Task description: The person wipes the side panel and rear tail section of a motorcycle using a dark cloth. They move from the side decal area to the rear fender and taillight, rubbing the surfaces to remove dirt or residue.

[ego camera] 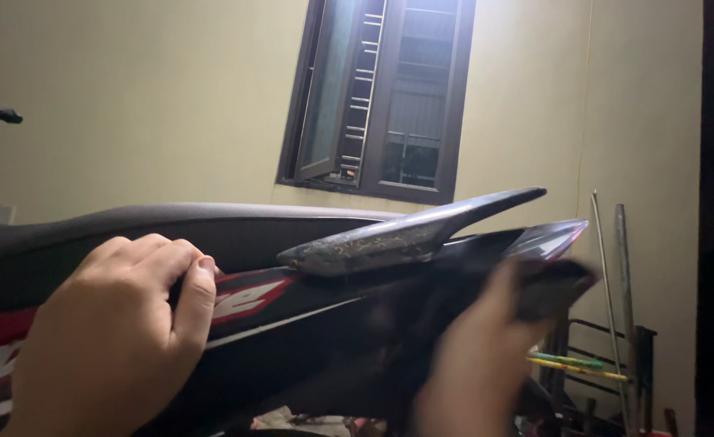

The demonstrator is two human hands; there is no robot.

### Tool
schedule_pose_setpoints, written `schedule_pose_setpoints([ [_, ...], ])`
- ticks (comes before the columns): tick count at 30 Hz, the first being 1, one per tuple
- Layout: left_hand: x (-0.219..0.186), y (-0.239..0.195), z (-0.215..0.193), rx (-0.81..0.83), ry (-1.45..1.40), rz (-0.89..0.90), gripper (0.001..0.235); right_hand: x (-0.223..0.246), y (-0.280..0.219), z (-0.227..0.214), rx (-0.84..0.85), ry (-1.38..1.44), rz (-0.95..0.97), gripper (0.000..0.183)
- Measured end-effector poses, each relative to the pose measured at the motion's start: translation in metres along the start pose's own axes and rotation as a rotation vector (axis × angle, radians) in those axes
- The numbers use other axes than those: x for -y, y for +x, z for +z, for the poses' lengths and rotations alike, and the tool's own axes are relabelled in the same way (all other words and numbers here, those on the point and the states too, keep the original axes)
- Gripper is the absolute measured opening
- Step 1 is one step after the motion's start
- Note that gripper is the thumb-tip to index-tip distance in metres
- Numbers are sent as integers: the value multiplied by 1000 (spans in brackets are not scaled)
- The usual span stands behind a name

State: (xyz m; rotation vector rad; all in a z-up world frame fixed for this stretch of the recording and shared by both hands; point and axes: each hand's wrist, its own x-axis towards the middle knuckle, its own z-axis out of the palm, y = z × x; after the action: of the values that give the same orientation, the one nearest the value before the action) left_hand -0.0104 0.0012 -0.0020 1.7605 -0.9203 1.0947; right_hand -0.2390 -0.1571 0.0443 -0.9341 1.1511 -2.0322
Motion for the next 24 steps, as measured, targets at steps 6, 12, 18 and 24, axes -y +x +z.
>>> schedule_pose_setpoints([
  [6,3,5,13,-67,21,36,39,-3,101,27,-109,356,-423,51],
  [12,3,3,10,-64,8,34,39,-68,-48,31,-142,283,-1095,48],
  [18,2,6,7,2,-23,5,39,-64,23,2,48,248,-1418,30],
  [24,12,8,17,-73,-24,88,36,-14,142,-8,19,3,-984,37],
])
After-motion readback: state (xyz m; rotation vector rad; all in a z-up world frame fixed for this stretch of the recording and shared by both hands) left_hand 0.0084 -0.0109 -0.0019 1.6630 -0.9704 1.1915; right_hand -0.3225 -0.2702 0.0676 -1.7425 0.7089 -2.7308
